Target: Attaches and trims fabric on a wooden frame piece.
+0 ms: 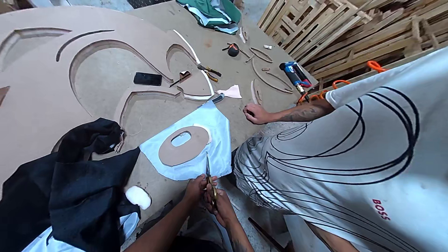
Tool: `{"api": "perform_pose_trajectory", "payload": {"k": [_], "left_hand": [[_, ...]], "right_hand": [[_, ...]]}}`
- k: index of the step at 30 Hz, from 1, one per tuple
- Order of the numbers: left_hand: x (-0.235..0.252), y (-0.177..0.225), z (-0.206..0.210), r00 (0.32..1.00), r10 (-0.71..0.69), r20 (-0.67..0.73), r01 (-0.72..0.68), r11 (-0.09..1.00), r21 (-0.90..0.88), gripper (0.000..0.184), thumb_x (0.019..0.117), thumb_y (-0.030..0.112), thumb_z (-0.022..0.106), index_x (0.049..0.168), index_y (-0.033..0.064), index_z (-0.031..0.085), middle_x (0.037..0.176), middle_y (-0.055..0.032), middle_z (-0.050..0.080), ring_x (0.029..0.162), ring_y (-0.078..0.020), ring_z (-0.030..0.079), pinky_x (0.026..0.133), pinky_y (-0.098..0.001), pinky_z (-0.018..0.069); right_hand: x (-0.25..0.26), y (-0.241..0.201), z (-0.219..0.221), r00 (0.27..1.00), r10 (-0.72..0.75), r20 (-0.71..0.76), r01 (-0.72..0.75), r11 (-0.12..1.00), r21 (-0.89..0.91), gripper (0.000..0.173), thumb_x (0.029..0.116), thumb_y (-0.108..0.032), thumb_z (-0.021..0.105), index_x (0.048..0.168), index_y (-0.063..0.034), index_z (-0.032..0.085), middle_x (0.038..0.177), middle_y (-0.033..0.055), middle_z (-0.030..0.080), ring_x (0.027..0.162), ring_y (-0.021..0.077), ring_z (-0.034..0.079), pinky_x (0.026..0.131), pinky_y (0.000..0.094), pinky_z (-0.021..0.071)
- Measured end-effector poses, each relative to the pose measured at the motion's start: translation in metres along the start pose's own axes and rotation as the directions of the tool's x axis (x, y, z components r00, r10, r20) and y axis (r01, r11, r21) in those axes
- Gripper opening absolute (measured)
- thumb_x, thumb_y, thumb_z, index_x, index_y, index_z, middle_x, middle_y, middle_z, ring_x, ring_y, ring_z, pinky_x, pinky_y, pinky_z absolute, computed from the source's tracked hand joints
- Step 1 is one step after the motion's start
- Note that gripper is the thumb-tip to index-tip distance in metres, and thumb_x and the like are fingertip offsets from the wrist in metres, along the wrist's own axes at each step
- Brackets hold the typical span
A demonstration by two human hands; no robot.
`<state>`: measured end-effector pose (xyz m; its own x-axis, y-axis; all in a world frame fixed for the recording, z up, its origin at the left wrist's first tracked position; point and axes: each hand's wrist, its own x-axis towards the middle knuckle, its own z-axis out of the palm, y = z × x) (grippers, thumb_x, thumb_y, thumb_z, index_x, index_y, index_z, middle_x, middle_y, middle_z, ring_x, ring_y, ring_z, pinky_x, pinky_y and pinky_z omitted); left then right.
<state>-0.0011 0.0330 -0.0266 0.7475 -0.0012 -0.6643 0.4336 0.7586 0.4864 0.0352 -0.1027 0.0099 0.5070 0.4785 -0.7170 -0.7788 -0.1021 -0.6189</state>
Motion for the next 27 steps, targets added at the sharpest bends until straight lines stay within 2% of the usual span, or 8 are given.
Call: {"api": "perform_pose_trajectory", "payload": {"k": [4, 6, 14, 21, 23, 24, 25, 27], "left_hand": [[0.002, -0.004, 0.001, 0.994, 0.003, -0.109, -0.001, 1.0, 0.015, 0.054, 0.1124, 0.036, 0.035, 0.113, -0.007, 0.068, 0.102, -0.0188, 0.077, 0.089, -0.0249, 0.075, 0.081, -0.0396, 0.0605], [0.002, -0.005, 0.001, 0.994, 0.011, -0.113, -0.009, 1.0, 0.02, 0.054, 0.1123, 0.035, 0.035, 0.11, -0.0064, 0.069, 0.099, -0.0181, 0.076, 0.084, -0.023, 0.074, 0.078, -0.0378, 0.0598], [0.0, -0.004, 0.004, 0.993, 0.022, -0.117, -0.023, 1.0, -0.007, 0.052, 0.1126, 0.032, 0.034, 0.112, -0.0078, 0.068, 0.107, -0.0199, 0.076, 0.092, -0.0262, 0.075, 0.081, -0.0397, 0.0609], [-0.003, -0.003, 0.006, 0.995, -0.001, -0.102, 0.003, 1.0, 0.021, 0.057, 0.1129, 0.038, 0.03, 0.121, -0.0053, 0.066, 0.11, -0.0176, 0.076, 0.099, -0.0259, 0.074, 0.088, -0.0416, 0.0598], [-0.01, 0.005, 0.006, 0.993, -0.049, -0.111, 0.063, 0.99, 0.127, 0.063, 0.112, 0.046, 0.03, 0.12, -0.004, 0.066, 0.107, -0.0163, 0.076, 0.094, -0.0256, 0.074, 0.085, -0.0436, 0.0603], [-0.017, 0.013, 0.004, 0.989, -0.066, -0.132, 0.099, 0.96, 0.262, 0.062, 0.1114, 0.049, 0.031, 0.12, -0.0013, 0.067, 0.106, -0.0138, 0.076, 0.092, -0.0241, 0.075, 0.083, -0.0435, 0.0607], [-0.025, 0.024, 0.002, 0.987, -0.048, -0.154, 0.113, 0.887, 0.448, 0.058, 0.1109, 0.049, 0.033, 0.118, 0.0035, 0.068, 0.104, -0.0096, 0.077, 0.09, -0.0211, 0.075, 0.083, -0.0426, 0.061], [-0.049, 0.054, -0.001, 0.97, 0.158, -0.183, 0.059, 0.578, 0.814, 0.046, 0.1065, 0.049, 0.043, 0.114, 0.0168, 0.075, 0.098, 0.0002, 0.078, 0.087, -0.016, 0.075, 0.084, -0.0458, 0.0613]], "right_hand": [[0.008, -0.016, -0.003, 0.999, 0.003, 0.043, -0.003, 1.0, -0.011, 0.046, 0.105, -0.043, 0.055, 0.079, -0.0058, 0.06, 0.065, 0.0033, 0.056, 0.046, 0.0087, 0.045, 0.041, 0.0228, 0.0367], [0.011, -0.019, -0.003, 0.999, 0.008, 0.042, -0.007, 0.999, -0.041, 0.046, 0.1049, -0.042, 0.055, 0.077, -0.0061, 0.06, 0.065, 0.0029, 0.055, 0.047, 0.0087, 0.045, 0.041, 0.023, 0.0366], [0.012, -0.018, -0.009, 0.999, 0.015, 0.037, -0.011, 0.996, -0.085, 0.047, 0.1047, -0.04, 0.057, 0.075, -0.0042, 0.06, 0.063, 0.0037, 0.055, 0.045, 0.0089, 0.043, 0.04, 0.0234, 0.0353], [0.011, -0.021, -0.011, 0.999, 0.035, 0.027, -0.031, 0.99, -0.139, 0.047, 0.1042, -0.042, 0.057, 0.076, -0.0047, 0.061, 0.064, 0.0035, 0.056, 0.047, 0.0096, 0.046, 0.043, 0.0243, 0.0372], [0.01, -0.024, -0.013, 0.998, 0.043, 0.035, -0.037, 0.987, -0.155, 0.047, 0.1041, -0.043, 0.057, 0.078, -0.0047, 0.062, 0.065, 0.0035, 0.057, 0.048, 0.0096, 0.047, 0.043, 0.0243, 0.0377], [0.009, -0.025, -0.015, 0.998, 0.05, 0.041, -0.043, 0.986, -0.161, 0.048, 0.1037, -0.044, 0.057, 0.078, -0.0046, 0.062, 0.064, 0.0037, 0.058, 0.048, 0.0096, 0.047, 0.043, 0.0241, 0.0377], [0.009, -0.026, -0.017, 0.997, 0.057, 0.046, -0.048, 0.985, -0.168, 0.049, 0.103, -0.046, 0.058, 0.077, -0.0043, 0.062, 0.064, 0.0042, 0.058, 0.047, 0.0097, 0.047, 0.042, 0.0242, 0.037], [0.01, -0.027, -0.019, 0.996, 0.073, 0.058, -0.062, 0.983, -0.174, 0.051, 0.1015, -0.049, 0.06, 0.077, -0.0036, 0.063, 0.065, 0.0053, 0.059, 0.047, 0.0101, 0.047, 0.042, 0.024, 0.0367]]}}
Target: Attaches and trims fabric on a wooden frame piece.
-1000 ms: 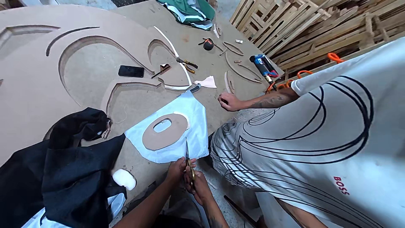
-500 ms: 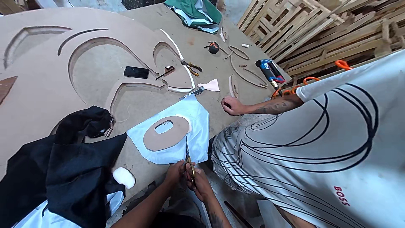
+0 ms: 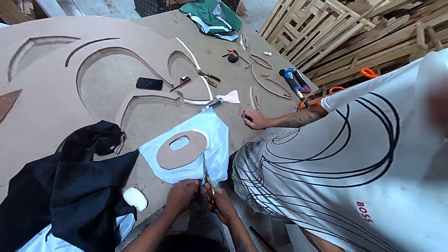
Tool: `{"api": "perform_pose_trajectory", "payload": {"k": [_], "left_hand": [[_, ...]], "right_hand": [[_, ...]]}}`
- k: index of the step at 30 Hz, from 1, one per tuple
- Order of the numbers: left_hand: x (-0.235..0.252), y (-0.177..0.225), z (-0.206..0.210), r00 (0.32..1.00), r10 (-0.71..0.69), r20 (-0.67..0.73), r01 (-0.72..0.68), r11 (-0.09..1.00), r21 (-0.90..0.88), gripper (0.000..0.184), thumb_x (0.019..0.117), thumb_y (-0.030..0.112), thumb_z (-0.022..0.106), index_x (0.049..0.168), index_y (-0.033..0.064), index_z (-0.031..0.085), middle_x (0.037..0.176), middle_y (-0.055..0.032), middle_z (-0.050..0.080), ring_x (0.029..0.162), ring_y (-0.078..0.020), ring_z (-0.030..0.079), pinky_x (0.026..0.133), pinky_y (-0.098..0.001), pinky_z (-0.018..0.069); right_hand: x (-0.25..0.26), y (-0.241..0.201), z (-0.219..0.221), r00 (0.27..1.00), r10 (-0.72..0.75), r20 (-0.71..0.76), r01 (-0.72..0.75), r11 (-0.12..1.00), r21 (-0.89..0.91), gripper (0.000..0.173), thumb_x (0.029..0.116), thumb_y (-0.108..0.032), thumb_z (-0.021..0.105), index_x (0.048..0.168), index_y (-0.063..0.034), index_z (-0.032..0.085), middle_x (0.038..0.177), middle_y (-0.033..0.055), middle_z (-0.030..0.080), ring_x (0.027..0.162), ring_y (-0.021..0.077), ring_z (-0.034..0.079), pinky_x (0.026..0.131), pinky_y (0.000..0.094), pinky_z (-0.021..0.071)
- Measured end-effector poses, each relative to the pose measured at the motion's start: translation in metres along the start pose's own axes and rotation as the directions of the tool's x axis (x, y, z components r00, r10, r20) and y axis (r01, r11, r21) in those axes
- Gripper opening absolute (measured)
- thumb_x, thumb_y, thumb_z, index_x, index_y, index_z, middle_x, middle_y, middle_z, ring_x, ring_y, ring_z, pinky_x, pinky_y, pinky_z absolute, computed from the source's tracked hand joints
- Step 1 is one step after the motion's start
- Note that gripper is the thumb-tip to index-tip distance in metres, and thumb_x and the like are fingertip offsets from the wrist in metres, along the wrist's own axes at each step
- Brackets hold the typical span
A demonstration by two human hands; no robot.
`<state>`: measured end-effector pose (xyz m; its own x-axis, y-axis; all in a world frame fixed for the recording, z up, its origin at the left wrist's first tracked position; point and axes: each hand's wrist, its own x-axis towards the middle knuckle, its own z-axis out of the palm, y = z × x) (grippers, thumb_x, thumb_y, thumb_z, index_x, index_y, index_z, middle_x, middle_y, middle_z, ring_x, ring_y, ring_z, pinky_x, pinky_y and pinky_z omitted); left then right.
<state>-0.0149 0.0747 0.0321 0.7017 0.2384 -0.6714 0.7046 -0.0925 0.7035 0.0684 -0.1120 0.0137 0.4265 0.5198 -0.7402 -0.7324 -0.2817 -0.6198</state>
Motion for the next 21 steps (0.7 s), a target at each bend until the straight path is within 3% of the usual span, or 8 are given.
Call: {"api": "perform_pose_trajectory", "payload": {"k": [2, 3, 5, 6, 9, 12, 15, 21], "left_hand": [[-0.008, 0.021, -0.024, 0.937, 0.254, -0.239, -0.168, 0.929, 0.33, 0.039, 0.1018, 0.048, 0.048, 0.103, 0.0211, 0.076, 0.083, 0.0023, 0.073, 0.078, -0.0159, 0.07, 0.076, -0.0476, 0.0585], [-0.002, 0.034, -0.031, 0.88, 0.379, -0.286, -0.23, 0.867, 0.442, 0.037, 0.1011, 0.048, 0.05, 0.105, 0.0221, 0.076, 0.088, 0.0039, 0.073, 0.086, -0.0149, 0.069, 0.081, -0.0456, 0.0571], [0.029, 0.055, -0.037, 0.82, 0.522, -0.235, -0.307, 0.747, 0.589, 0.038, 0.0998, 0.053, 0.054, 0.12, 0.0284, 0.074, 0.125, 0.0081, 0.069, 0.126, -0.015, 0.057, 0.109, -0.0462, 0.045], [0.051, 0.061, -0.037, 0.817, 0.55, -0.173, -0.329, 0.691, 0.644, 0.042, 0.0985, 0.057, 0.055, 0.129, 0.0324, 0.069, 0.146, 0.0068, 0.058, 0.145, -0.0189, 0.043, 0.12, -0.0513, 0.0341], [0.092, 0.059, -0.038, 0.852, 0.524, -0.006, -0.344, 0.569, 0.747, 0.056, 0.096, 0.053, 0.059, 0.15, 0.044, 0.049, 0.171, 0.0025, 0.023, 0.16, -0.0269, 0.008, 0.125, -0.0639, 0.0128], [0.087, 0.05, -0.052, 0.85, 0.527, 0.02, -0.349, 0.534, 0.77, 0.058, 0.0966, 0.044, 0.059, 0.153, 0.0448, 0.045, 0.171, 0.006, 0.023, 0.16, -0.0234, 0.01, 0.125, -0.063, 0.0153], [0.076, 0.041, -0.063, 0.837, 0.545, 0.05, -0.368, 0.494, 0.788, 0.052, 0.0971, 0.047, 0.056, 0.149, 0.045, 0.05, 0.168, 0.0088, 0.03, 0.158, -0.0219, 0.017, 0.124, -0.0609, 0.0187], [0.068, 0.05, -0.09, 0.801, 0.591, 0.095, -0.393, 0.4, 0.828, 0.036, 0.0982, 0.053, 0.055, 0.126, 0.036, 0.07, 0.141, 0.0006, 0.059, 0.134, -0.0258, 0.05, 0.108, -0.0543, 0.0412]], "right_hand": [[0.001, -0.001, -0.001, 1.0, 0.01, 0.004, -0.01, 1.0, -0.001, 0.052, 0.1012, -0.049, 0.06, 0.077, -0.0039, 0.063, 0.065, 0.0053, 0.059, 0.046, 0.0096, 0.046, 0.041, 0.0236, 0.0357], [0.0, -0.001, -0.001, 1.0, 0.018, 0.014, -0.018, 1.0, -0.006, 0.051, 0.1018, -0.049, 0.059, 0.077, -0.0041, 0.063, 0.065, 0.0053, 0.059, 0.046, 0.0093, 0.046, 0.041, 0.0234, 0.035], [-0.004, -0.003, -0.002, 0.997, 0.054, 0.048, -0.052, 0.998, -0.027, 0.052, 0.103, -0.05, 0.057, 0.08, -0.0038, 0.064, 0.068, 0.0064, 0.061, 0.047, 0.0101, 0.048, 0.041, 0.0231, 0.0355], [-0.01, -0.004, -0.003, 0.995, 0.074, 0.067, -0.07, 0.995, -0.069, 0.054, 0.1034, -0.053, 0.054, 0.084, -0.0038, 0.065, 0.072, 0.0075, 0.064, 0.05, 0.0115, 0.053, 0.042, 0.0239, 0.0386], [-0.052, -0.015, -0.013, 0.997, 0.077, 0.029, -0.064, 0.949, -0.309, 0.052, 0.1045, -0.051, 0.051, 0.102, -0.0034, 0.071, 0.095, 0.0104, 0.074, 0.078, 0.0206, 0.071, 0.064, 0.0368, 0.0593], [-0.064, -0.04, -0.031, 0.972, -0.201, -0.125, 0.055, 0.704, -0.708, 0.044, 0.0964, -0.046, 0.065, 0.09, -0.0042, 0.075, 0.105, 0.0134, 0.068, 0.096, 0.0266, 0.066, 0.083, 0.0474, 0.0575], [-0.023, -0.102, -0.048, 0.941, -0.274, -0.197, -0.047, 0.471, -0.881, 0.058, 0.0966, -0.064, 0.054, 0.096, -0.0085, 0.073, 0.092, 0.0144, 0.069, 0.088, 0.0318, 0.067, 0.081, 0.0579, 0.0545], [0.066, -0.208, -0.06, 0.86, -0.354, -0.367, -0.209, 0.413, -0.886, 0.046, 0.1007, -0.051, 0.055, 0.107, -0.0089, 0.072, 0.105, 0.016, 0.072, 0.102, 0.0348, 0.069, 0.089, 0.0607, 0.0527]]}}
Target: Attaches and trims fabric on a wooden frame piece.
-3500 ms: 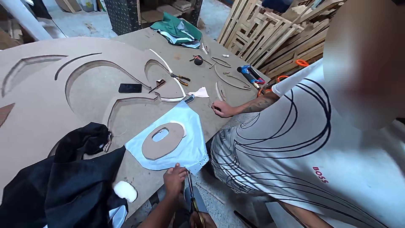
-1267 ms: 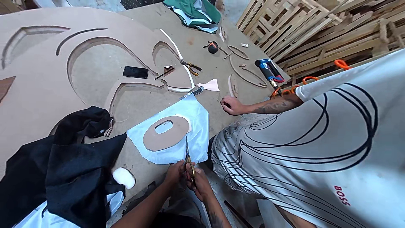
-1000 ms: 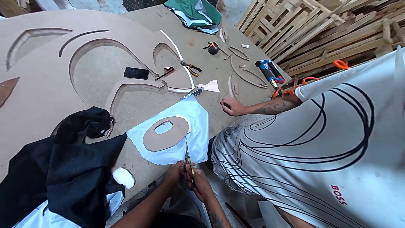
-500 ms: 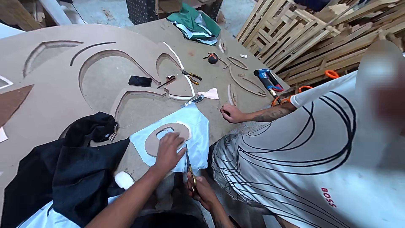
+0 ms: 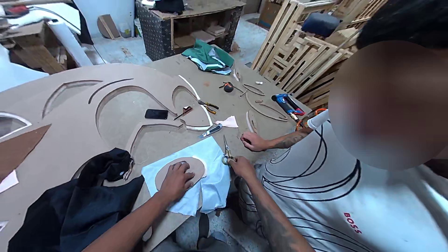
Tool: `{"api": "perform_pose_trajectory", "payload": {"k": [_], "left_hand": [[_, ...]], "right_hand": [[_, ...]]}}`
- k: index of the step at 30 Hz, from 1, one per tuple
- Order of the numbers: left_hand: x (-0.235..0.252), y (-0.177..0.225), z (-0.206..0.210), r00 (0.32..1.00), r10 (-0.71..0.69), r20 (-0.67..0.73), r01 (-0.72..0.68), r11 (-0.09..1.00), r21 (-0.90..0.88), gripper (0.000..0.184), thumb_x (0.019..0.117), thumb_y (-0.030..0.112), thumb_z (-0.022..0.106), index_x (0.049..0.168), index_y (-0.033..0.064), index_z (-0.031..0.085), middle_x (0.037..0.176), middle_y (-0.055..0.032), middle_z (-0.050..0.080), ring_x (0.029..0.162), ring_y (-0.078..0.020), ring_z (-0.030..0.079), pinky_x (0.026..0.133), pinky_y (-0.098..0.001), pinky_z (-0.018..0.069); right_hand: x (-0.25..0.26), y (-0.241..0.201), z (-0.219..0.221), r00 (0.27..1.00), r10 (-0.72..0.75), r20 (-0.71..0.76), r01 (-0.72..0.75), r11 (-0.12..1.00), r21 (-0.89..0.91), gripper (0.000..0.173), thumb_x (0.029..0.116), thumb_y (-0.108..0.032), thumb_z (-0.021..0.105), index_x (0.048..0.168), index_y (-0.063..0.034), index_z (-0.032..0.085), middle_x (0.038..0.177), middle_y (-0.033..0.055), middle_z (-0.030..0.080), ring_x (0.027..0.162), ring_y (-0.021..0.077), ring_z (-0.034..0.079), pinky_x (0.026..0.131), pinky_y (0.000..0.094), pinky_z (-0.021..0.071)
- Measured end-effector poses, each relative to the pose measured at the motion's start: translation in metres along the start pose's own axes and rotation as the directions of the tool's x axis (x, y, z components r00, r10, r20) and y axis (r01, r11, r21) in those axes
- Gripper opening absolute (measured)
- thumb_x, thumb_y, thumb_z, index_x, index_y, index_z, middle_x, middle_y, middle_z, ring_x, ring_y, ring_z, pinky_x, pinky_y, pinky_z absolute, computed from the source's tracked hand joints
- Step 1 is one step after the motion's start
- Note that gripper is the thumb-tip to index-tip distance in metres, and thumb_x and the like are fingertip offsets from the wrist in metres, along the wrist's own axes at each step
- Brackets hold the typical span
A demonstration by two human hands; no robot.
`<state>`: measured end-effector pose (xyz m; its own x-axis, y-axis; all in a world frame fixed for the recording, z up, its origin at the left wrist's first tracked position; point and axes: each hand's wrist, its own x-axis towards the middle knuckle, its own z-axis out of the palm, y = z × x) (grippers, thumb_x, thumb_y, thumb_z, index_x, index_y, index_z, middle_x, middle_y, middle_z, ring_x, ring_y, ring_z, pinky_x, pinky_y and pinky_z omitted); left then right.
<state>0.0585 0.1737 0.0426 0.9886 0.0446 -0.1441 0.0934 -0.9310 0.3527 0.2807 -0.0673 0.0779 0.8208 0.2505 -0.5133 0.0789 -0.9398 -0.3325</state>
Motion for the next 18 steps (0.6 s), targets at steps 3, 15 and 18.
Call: {"api": "perform_pose_trajectory", "payload": {"k": [3, 15, 18], "left_hand": [[0.019, 0.01, -0.012, 0.995, 0.019, 0.099, -0.017, 1.0, -0.022, 0.032, 0.0917, 0.04, 0.069, 0.116, 0.019, 0.071, 0.121, -0.0098, 0.065, 0.12, -0.0325, 0.058, 0.103, -0.0538, 0.047], [0.089, 0.012, -0.031, 0.817, -0.036, 0.576, -0.035, 0.993, 0.111, 0.059, 0.08, 0.051, 0.081, 0.115, 0.0053, 0.069, 0.12, -0.02, 0.068, 0.116, -0.0406, 0.064, 0.094, -0.0655, 0.0524], [0.087, 0.015, -0.034, 0.823, -0.059, 0.565, -0.038, 0.986, 0.16, 0.061, 0.0782, 0.053, 0.081, 0.115, 0.0057, 0.068, 0.12, -0.0197, 0.068, 0.116, -0.0404, 0.065, 0.094, -0.0648, 0.0526]], "right_hand": [[-0.016, -0.01, -0.004, 0.996, -0.042, -0.077, 0.045, 0.998, 0.042, 0.036, 0.1023, -0.04, 0.053, 0.108, -0.0096, 0.072, 0.102, 0.0149, 0.072, 0.1, 0.034, 0.069, 0.088, 0.0592, 0.0536], [-0.086, -0.073, 0.122, 0.969, 0.076, 0.233, -0.059, 0.995, -0.077, 0.04, 0.0867, -0.049, 0.071, 0.097, -0.0102, 0.072, 0.099, 0.0121, 0.073, 0.097, 0.0307, 0.071, 0.082, 0.0572, 0.0556], [-0.077, -0.061, 0.137, 0.968, 0.067, 0.241, -0.092, 0.991, 0.094, 0.032, 0.0877, -0.044, 0.066, 0.081, -0.0124, 0.068, 0.08, 0.0063, 0.07, 0.08, 0.0257, 0.069, 0.07, 0.0539, 0.0534]]}}
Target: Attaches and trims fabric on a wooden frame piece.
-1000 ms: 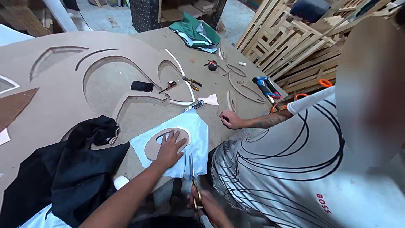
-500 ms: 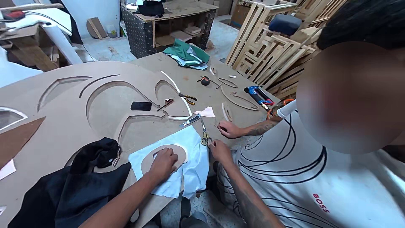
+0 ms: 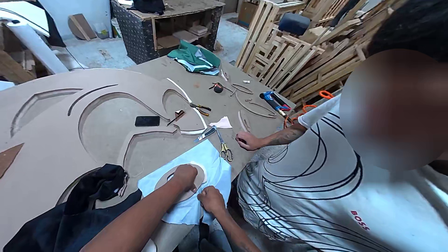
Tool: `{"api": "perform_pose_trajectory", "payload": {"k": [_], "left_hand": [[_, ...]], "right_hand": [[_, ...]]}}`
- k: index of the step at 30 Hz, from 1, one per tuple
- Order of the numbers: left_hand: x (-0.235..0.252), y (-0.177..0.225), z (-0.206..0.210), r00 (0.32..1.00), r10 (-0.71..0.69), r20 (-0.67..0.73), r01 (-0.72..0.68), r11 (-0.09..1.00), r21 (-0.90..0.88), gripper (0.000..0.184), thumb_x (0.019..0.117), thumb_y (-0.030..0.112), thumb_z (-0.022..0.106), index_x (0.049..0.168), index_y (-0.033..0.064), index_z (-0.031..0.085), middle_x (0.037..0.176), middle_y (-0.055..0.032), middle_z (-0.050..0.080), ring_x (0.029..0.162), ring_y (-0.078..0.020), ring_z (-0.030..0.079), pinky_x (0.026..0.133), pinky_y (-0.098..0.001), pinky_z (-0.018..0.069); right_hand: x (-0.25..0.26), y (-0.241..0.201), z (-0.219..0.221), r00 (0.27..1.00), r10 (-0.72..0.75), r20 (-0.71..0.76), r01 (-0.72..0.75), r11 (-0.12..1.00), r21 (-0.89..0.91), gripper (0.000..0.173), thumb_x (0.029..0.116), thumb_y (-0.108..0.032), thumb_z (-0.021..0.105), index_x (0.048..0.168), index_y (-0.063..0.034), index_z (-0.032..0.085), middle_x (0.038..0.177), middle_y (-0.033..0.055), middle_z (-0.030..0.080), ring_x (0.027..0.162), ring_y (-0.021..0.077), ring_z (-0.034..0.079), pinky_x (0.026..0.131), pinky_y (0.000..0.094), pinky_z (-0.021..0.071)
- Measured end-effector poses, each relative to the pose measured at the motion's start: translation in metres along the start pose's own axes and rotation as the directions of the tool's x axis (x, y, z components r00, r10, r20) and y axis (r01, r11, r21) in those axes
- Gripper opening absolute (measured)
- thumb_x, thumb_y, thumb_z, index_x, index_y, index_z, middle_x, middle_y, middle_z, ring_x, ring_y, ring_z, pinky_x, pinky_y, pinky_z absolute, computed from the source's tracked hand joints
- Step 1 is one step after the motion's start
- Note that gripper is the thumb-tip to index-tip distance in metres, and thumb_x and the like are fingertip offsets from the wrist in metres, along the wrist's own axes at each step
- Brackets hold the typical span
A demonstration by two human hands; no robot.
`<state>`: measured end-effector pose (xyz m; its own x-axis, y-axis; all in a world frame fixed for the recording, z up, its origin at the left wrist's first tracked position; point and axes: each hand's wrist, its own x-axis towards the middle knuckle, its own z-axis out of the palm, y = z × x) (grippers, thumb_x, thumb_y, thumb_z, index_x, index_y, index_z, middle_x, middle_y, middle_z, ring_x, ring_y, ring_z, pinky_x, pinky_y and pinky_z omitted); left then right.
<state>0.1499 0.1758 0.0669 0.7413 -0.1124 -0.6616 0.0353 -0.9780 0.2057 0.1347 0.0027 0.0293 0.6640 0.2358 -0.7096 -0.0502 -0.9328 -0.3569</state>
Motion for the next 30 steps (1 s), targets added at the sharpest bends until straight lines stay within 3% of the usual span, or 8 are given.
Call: {"api": "perform_pose_trajectory", "payload": {"k": [3, 7, 9, 11, 15, 22, 27, 30], "left_hand": [[-0.002, 0.004, 0.0, 0.998, 0.012, -0.06, -0.007, 0.997, 0.082, 0.061, 0.0767, 0.052, 0.082, 0.115, 0.0054, 0.069, 0.123, -0.018, 0.068, 0.122, -0.0397, 0.06, 0.102, -0.0621, 0.0463], [0.002, 0.014, -0.003, 0.995, 0.035, -0.092, -0.022, 0.99, 0.141, 0.044, 0.0792, 0.028, 0.08, 0.11, -0.0002, 0.068, 0.126, -0.0201, 0.064, 0.125, -0.0409, 0.055, 0.101, -0.0587, 0.046], [0.009, 0.005, -0.002, 0.998, 0.045, -0.053, -0.04, 0.995, 0.092, 0.055, 0.0764, 0.039, 0.085, 0.113, 0.0013, 0.069, 0.127, -0.0187, 0.063, 0.125, -0.0401, 0.055, 0.101, -0.058, 0.047], [0.017, -0.005, 0.0, 0.998, 0.06, -0.032, -0.057, 0.996, 0.074, 0.066, 0.0723, 0.052, 0.086, 0.114, 0.0038, 0.069, 0.127, -0.0173, 0.064, 0.124, -0.0388, 0.056, 0.1, -0.0574, 0.0485], [0.024, -0.002, 0.001, 0.999, 0.052, -0.016, -0.051, 0.996, 0.073, 0.064, 0.0717, 0.049, 0.086, 0.115, 0.004, 0.069, 0.127, -0.0177, 0.064, 0.125, -0.0393, 0.056, 0.102, -0.058, 0.0474], [0.031, -0.002, -0.003, 0.999, 0.046, -0.001, -0.045, 0.997, 0.061, 0.058, 0.0715, 0.042, 0.087, 0.112, 0.0043, 0.069, 0.124, -0.0159, 0.064, 0.121, -0.037, 0.057, 0.101, -0.0554, 0.0478], [0.036, -0.018, -0.003, 0.994, 0.111, 0.015, -0.111, 0.994, 0.0, 0.055, 0.0757, 0.044, 0.086, 0.109, 0.0039, 0.07, 0.122, -0.0164, 0.064, 0.12, -0.0375, 0.058, 0.099, -0.0573, 0.0474], [0.037, -0.024, -0.004, 0.989, 0.147, 0.021, -0.146, 0.988, -0.042, 0.051, 0.0777, 0.043, 0.085, 0.108, 0.005, 0.07, 0.121, -0.0156, 0.064, 0.118, -0.0366, 0.058, 0.098, -0.0569, 0.047]], "right_hand": [[0.008, 0.009, 0.011, 0.999, -0.015, 0.045, 0.001, 0.955, 0.298, 0.03, 0.0955, -0.037, 0.062, 0.079, -0.0113, 0.065, 0.066, 0.0017, 0.069, 0.061, 0.0176, 0.068, 0.06, 0.0426, 0.0568], [0.008, -0.002, -0.001, 0.998, 0.061, 0.035, -0.068, 0.968, 0.242, 0.038, 0.0968, -0.047, 0.063, 0.084, -0.0115, 0.068, 0.069, 0.0018, 0.07, 0.061, 0.0183, 0.069, 0.063, 0.0438, 0.058], [0.013, -0.002, -0.005, 0.996, 0.056, 0.073, -0.073, 0.966, 0.249, 0.033, 0.098, -0.041, 0.064, 0.085, -0.0112, 0.069, 0.071, 0.0011, 0.072, 0.059, 0.0167, 0.068, 0.06, 0.0412, 0.0578], [0.022, 0.007, -0.003, 0.996, -0.007, 0.091, -0.028, 0.926, 0.376, 0.028, 0.0972, -0.033, 0.065, 0.083, -0.0094, 0.07, 0.069, 0.0015, 0.071, 0.054, 0.0149, 0.063, 0.055, 0.0378, 0.0521], [0.033, 0.029, 0.014, 0.993, -0.117, -0.01, 0.097, 0.773, 0.627, 0.022, 0.0917, -0.026, 0.07, 0.079, -0.0083, 0.069, 0.059, 0.0008, 0.055, 0.052, 0.0138, 0.051, 0.053, 0.0361, 0.0438], [0.035, 0.017, 0.014, 0.98, -0.143, -0.138, 0.198, 0.783, 0.59, 0.022, 0.0885, -0.031, 0.069, 0.074, -0.0144, 0.069, 0.059, -0.0015, 0.055, 0.056, 0.0144, 0.053, 0.056, 0.0397, 0.0453], [0.04, 0.008, 0.003, 0.982, -0.18, -0.052, 0.179, 0.811, 0.557, 0.021, 0.0909, -0.025, 0.066, 0.075, -0.0116, 0.069, 0.059, 0.0002, 0.056, 0.052, 0.0142, 0.053, 0.054, 0.0368, 0.0457], [0.042, -0.004, -0.014, 0.986, -0.159, 0.057, 0.117, 0.888, 0.445, 0.022, 0.0918, -0.026, 0.066, 0.077, -0.0104, 0.069, 0.062, 0.0016, 0.059, 0.056, 0.0161, 0.057, 0.057, 0.0395, 0.0483]]}}
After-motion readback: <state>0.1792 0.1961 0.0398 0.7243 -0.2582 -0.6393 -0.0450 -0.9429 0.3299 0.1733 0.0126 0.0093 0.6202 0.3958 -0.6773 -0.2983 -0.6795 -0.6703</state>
